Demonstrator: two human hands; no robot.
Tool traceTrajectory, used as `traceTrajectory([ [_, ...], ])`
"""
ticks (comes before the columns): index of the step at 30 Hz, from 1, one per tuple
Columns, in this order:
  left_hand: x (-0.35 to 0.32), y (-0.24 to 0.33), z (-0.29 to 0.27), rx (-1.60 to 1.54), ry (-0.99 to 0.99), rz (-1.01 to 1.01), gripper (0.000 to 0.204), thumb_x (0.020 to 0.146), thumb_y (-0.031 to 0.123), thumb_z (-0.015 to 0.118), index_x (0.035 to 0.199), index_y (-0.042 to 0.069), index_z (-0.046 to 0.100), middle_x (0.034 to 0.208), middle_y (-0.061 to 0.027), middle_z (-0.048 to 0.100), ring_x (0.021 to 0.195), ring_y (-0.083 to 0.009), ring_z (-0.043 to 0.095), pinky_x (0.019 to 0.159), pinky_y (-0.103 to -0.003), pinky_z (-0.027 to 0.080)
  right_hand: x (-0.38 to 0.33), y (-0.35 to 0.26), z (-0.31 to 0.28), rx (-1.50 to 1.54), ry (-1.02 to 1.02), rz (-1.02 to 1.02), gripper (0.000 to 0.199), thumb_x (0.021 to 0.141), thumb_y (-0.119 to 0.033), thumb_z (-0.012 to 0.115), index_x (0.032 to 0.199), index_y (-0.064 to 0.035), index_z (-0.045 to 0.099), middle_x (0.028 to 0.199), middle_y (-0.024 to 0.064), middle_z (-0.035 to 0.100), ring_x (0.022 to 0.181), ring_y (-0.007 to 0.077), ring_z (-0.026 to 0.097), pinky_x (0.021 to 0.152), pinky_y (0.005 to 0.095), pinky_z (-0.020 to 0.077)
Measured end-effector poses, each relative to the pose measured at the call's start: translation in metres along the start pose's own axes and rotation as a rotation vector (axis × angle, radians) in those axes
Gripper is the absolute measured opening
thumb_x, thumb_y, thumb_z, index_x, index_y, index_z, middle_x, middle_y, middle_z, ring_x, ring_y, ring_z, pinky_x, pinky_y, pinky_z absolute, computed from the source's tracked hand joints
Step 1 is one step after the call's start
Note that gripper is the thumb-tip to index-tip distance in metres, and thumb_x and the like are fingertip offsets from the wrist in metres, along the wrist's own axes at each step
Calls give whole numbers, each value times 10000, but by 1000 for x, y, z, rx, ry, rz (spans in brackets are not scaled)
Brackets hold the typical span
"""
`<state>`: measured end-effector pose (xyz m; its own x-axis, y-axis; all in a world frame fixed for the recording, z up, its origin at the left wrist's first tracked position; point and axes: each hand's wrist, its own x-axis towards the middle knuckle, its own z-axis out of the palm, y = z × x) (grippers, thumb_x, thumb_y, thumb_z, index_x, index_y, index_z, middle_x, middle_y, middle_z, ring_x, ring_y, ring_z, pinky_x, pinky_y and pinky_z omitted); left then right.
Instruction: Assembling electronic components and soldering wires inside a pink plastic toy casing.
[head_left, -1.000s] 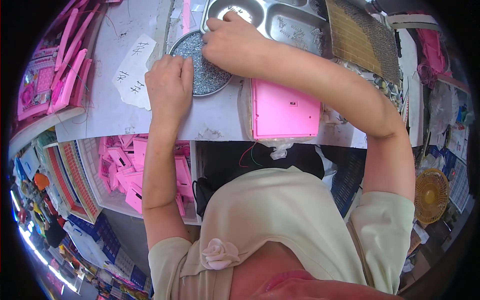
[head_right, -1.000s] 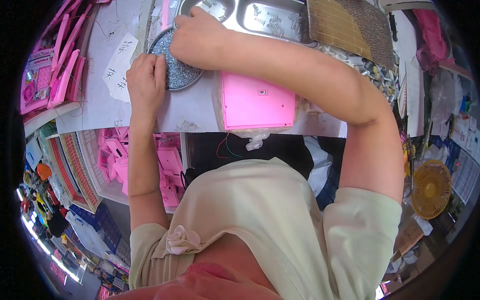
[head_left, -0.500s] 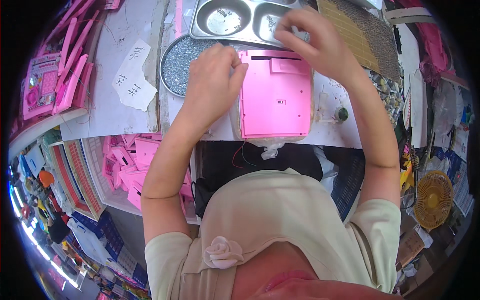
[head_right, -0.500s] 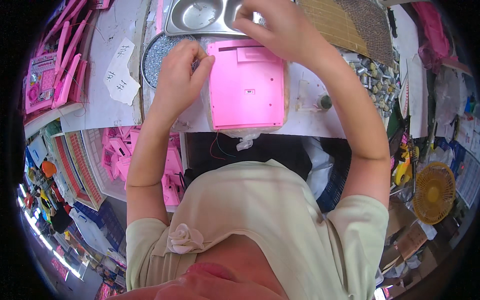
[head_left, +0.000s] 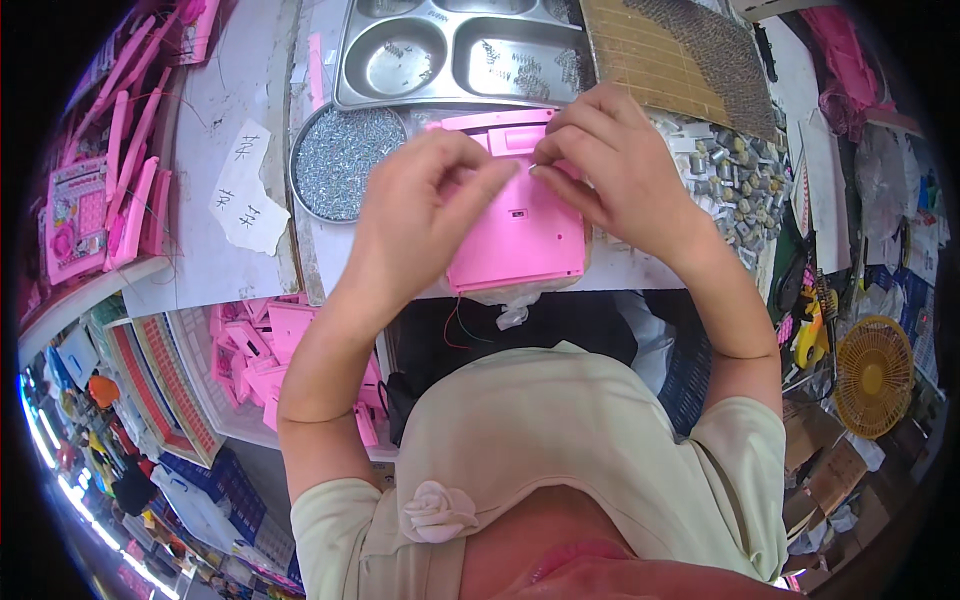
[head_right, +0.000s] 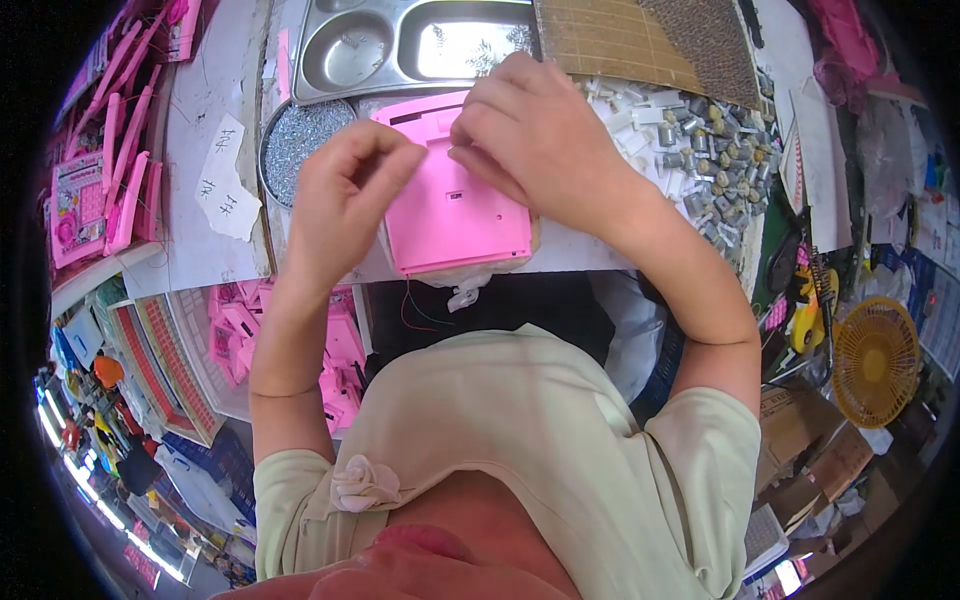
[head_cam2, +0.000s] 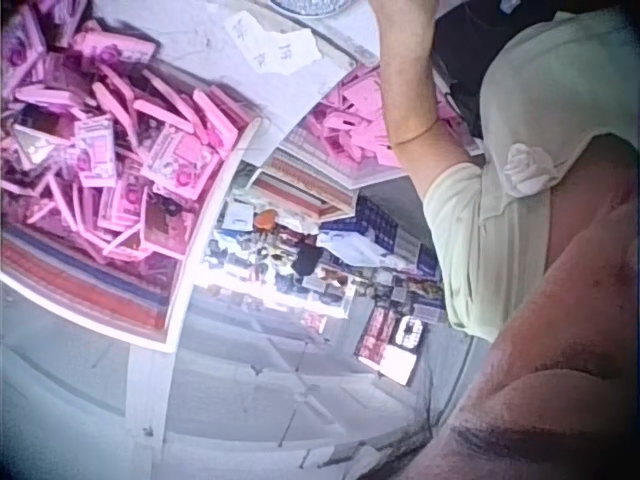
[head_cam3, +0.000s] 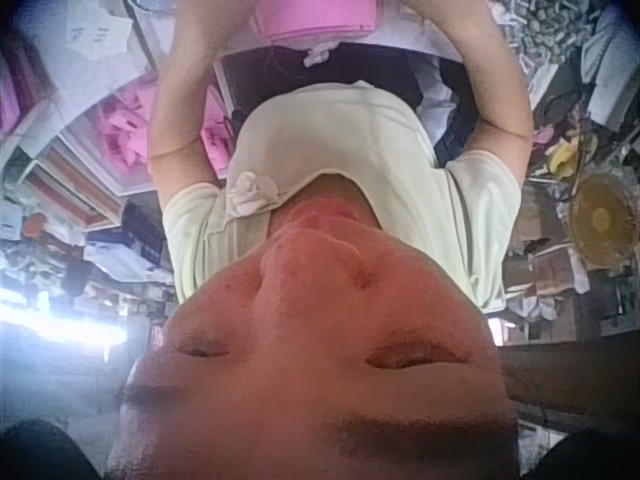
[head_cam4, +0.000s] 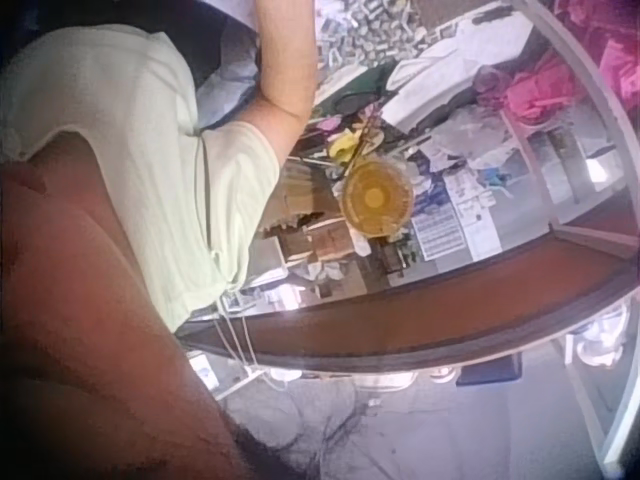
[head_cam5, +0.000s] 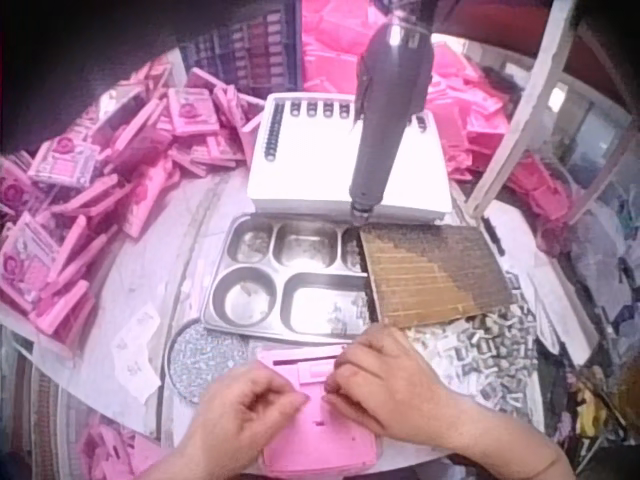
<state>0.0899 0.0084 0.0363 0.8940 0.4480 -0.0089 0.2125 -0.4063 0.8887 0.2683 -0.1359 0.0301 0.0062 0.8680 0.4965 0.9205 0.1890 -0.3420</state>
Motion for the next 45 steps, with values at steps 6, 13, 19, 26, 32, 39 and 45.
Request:
traceTrajectory([
  [6, 8, -9, 0, -378, -409, -230, 127, 946, 119, 708, 950, -7, 694, 854, 18, 668, 770, -40, 569, 689, -216, 463, -1, -11, -10, 126, -65, -78, 232, 723, -142, 775, 835, -65, 587, 858, 64, 582, 848, 286, 570, 715, 423, 473],
  [13, 15, -12, -6, -319, -403, -167, 91, 926, 75, 686, 929, -13, 706, 820, 16, 662, 726, -46, 559, 669, -216, 463, -33, 1, -17, 239, -34, 150, 175, 719, -102, 780, 857, -82, 675, 881, 51, 633, 869, 278, 580, 741, 381, 496],
  [19, 78, -22, 18, 240, -32, 310, 138, 884, 133, 706, 888, 0, 742, 823, -87, 689, 667, -168, 628, 628, -290, 489, -49, -1, 3, 131, 127, 257, 140, 738, -114, 792, 850, -105, 708, 869, 30, 654, 857, 267, 581, 741, 378, 496],
  [26, 106, -25, 27, 416, -179, 477, 181, 849, 177, 746, 858, -4, 747, 831, -117, 693, 660, -221, 644, 632, -342, 509, -53, 1, -3, 85, 84, 226, 159, 731, -111, 788, 867, -107, 704, 872, 25, 650, 867, 267, 578, 755, 374, 494],
  [32, 106, -22, 24, 297, -240, 264, 180, 843, 174, 754, 869, -4, 749, 815, -100, 688, 635, -175, 595, 614, -327, 498, -45, 0, 1, -41, -23, 166, 142, 739, -145, 771, 845, -105, 684, 907, 16, 641, 927, 261, 589, 808, 394, 488],
  [39, 103, -30, 24, 182, -114, 257, 163, 854, 153, 720, 892, -2, 753, 780, -58, 680, 621, -112, 558, 595, -279, 470, -38, 0, -2, -96, -96, 79, 202, 676, -158, 761, 857, -97, 695, 926, 21, 639, 960, 259, 589, 825, 395, 483],
  [45, 108, -36, 26, 147, -148, 207, 178, 866, 167, 722, 901, -4, 752, 770, -44, 691, 623, -88, 544, 576, -289, 451, -33, 2, -2, -130, -120, 28, 147, 673, -172, 718, 794, -100, 674, 897, -3, 620, 953, 228, 578, 823, 367, 468],
])
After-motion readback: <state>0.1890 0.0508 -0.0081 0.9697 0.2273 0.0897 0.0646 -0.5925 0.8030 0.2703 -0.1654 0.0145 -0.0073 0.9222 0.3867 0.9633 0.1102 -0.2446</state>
